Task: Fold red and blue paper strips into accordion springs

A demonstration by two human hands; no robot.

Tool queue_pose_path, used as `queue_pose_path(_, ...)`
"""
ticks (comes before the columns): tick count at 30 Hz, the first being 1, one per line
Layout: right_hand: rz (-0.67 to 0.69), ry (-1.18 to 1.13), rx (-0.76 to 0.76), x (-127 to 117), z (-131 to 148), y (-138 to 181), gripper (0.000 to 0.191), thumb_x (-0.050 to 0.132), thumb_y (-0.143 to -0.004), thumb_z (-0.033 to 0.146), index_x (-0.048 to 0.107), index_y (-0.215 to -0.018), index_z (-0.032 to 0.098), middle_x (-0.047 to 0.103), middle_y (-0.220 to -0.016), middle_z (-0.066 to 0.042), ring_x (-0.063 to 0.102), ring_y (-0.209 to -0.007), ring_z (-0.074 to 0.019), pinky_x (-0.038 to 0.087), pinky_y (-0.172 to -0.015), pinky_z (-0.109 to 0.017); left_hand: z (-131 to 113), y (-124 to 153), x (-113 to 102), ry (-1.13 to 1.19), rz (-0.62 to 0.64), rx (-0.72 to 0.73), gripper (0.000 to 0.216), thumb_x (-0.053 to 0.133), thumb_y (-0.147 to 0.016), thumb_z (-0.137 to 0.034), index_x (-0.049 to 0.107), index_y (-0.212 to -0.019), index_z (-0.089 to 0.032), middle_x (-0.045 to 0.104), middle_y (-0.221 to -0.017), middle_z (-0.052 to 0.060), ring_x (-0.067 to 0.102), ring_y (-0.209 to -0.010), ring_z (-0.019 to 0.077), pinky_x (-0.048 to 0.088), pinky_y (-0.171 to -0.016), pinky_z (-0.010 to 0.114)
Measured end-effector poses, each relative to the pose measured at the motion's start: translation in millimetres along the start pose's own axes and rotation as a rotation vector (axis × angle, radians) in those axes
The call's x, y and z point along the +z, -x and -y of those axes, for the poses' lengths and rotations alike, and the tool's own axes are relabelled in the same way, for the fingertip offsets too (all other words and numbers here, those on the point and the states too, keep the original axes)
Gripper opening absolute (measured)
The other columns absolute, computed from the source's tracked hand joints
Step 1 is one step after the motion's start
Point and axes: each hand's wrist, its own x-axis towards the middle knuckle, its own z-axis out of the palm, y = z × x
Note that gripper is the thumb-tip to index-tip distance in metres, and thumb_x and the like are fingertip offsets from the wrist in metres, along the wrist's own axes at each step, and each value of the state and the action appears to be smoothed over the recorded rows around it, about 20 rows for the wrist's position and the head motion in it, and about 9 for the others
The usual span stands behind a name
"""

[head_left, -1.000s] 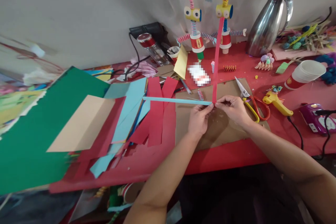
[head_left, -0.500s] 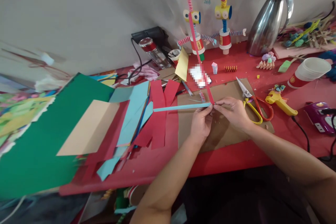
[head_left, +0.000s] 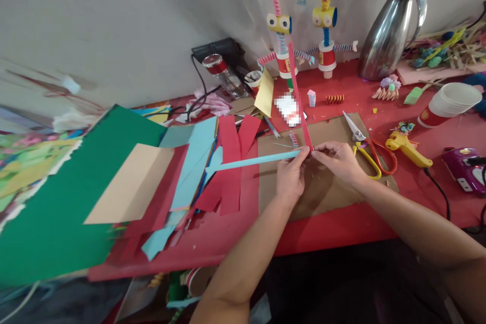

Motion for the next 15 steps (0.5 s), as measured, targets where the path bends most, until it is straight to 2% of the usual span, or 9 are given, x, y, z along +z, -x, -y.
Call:
queue_pose_path(8,-0.014,0.160,-0.021,0.8,-4.4,0.7,0.018,0.060,-0.079,0.031,0.072,-0.078,0.018,0.072,-0.073,-0.004,0.064,-0.067,-0.0175,0.049,-0.065,-0.030,2.3,1.4,1.1,0.031,-0.033,-0.025,0.017,0.082,-0.052,-0.019,0.069,-0.063,-0.016,0.068,-0.061,-0.002,0.061,-0.062,0.0086,0.046,-0.067,0.023)
queue_pose_path(15,0.003,0.183,-0.022,1.3,0.4,1.4,0.018,0.058,-0.079,0.032,0.068,-0.078,0.018,0.069,-0.074,-0.004,0.061,-0.068,-0.0161,0.047,-0.066,-0.029,2.8,0.6,1.0,0.035,-0.034,-0.062,0.016,0.082,-0.054,-0.020,0.069,-0.062,-0.015,0.067,-0.060,-0.002,0.060,-0.059,0.0073,0.044,-0.063,0.022)
